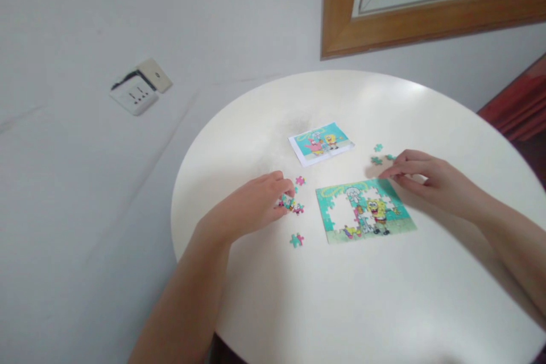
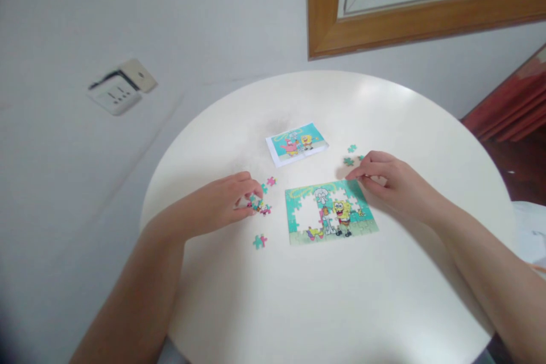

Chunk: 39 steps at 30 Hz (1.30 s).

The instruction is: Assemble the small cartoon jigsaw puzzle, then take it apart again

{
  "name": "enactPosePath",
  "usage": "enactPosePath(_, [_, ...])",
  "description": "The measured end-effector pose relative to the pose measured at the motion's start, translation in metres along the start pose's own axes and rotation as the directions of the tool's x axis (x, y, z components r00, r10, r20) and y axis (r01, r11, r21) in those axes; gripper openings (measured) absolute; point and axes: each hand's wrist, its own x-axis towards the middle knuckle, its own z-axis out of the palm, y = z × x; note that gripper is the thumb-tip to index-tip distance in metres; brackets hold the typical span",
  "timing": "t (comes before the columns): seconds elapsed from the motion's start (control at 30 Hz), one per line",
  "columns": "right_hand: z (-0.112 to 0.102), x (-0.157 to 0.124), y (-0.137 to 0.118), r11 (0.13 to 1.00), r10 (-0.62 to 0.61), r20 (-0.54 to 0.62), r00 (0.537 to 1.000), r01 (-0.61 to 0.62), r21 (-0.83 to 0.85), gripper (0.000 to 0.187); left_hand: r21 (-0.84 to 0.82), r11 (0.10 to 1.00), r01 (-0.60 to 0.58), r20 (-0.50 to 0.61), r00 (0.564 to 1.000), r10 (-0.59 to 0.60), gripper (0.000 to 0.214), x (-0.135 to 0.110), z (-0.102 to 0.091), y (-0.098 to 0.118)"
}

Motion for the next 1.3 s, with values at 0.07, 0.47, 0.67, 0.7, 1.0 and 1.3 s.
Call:
enactPosePath(0.07, [0.0004,-0.0001,-0.0003,1.0,0.001,0.0,1.0,-0.001,0.002,0.023,0.001,1.0,-0.006,-0.003,1.0,0.006,0.022,0.0005,-0.0003,0.001])
enactPosePath(0.47, [0.0005,0.0014,0.0019,1.0,-0.025,-0.012,1.0,0.025,0.002,0.023,-0.037,0.999,-0.004,0.018,1.0,0.005,0.014,0.0016,-0.0001,0.0011])
enactPosePath(0.67, [0.0008,0.0014,0.0,0.999,-0.039,-0.015,0.999,0.039,0.005,0.023,-0.011,1.0,0.024,0.035,0.999,-0.023,0.018,0.0013,-0.0036,0.0009])
enactPosePath(0.7, [0.0007,0.0014,-0.0008,0.999,-0.039,-0.013,0.999,0.039,0.007,0.023,-0.003,1.0,0.031,0.041,0.999,-0.031,0.018,0.0018,-0.004,0.0015])
enactPosePath(1.0, [0.0001,0.0012,-0.0006,1.0,-0.021,0.008,1.0,0.021,0.02,0.025,0.056,0.995,0.077,0.053,0.995,-0.08,0.016,0.0041,-0.0039,0.0087])
enactPosePath(1.3, [-0.0009,0.0027,-0.0072,1.0,-0.005,0.003,1.0,0.005,0.016,0.025,0.018,0.997,0.075,0.045,0.996,-0.075,0.012,0.0027,-0.0051,0.009])
